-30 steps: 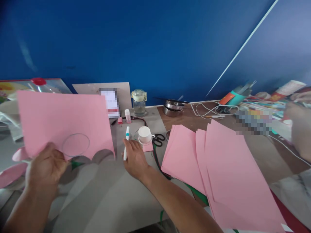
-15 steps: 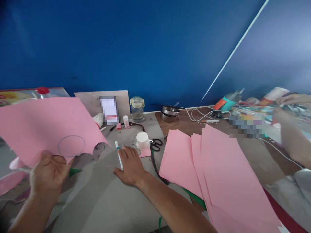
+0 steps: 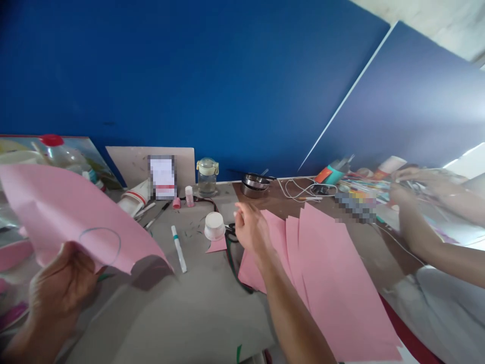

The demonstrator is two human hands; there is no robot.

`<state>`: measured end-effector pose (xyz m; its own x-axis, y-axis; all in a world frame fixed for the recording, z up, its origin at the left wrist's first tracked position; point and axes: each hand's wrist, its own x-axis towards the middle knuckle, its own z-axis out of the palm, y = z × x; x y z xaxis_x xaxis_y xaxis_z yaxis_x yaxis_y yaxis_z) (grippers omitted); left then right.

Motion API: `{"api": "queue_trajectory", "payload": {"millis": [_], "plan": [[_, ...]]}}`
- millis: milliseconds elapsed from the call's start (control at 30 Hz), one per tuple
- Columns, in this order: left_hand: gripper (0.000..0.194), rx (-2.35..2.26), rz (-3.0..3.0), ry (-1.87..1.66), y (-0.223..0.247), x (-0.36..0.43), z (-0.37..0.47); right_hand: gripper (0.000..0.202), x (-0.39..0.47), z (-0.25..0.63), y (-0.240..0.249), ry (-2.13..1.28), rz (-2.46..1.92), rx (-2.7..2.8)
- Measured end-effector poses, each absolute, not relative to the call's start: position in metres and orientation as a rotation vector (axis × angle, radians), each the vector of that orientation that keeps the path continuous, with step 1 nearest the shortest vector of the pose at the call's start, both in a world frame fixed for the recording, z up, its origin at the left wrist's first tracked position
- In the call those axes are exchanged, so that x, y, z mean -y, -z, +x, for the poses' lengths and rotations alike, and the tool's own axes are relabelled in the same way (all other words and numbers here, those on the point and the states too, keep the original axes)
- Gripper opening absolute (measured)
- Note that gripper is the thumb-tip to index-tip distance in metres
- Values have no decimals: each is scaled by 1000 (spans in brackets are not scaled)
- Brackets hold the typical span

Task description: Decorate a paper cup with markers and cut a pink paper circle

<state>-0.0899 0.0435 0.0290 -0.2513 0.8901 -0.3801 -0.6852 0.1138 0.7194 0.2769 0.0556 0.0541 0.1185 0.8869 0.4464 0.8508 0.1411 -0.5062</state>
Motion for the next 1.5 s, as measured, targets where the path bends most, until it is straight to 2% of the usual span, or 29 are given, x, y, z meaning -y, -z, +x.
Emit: {"api": "queue_trajectory", "payload": {"millis": [167,300,633,933,1067,1167,1300,1500], "plan": [[40,-885,106,-1594,-35,-44,-71,24,-57,287,-42,-122,-2113,2170],[39,-922,169,-1574,-27,-50,-60,18,-57,278,-31,-119,-2117,2329],[30,-983,119,-1654,3,-61,-60,27,-72,276,-26,-104,-2122,2462],[22,-877,98,-1577,-4,-56,-54,39,-76,306,-43,-235,-2185,2264],[23,-890,88,-1514,-3,-56,-54,28,-76,337,-44,-512,-2172,1852],[22,-913,82,-1495,1,-56,-53,20,-75,360,-44,-689,-1995,1467],[19,-917,71,-1484,5,-56,-51,27,-69,371,-53,-1038,-1475,1052],[20,-946,39,-1472,5,-56,-50,21,-49,335,-64,-1442,-971,995]]}}
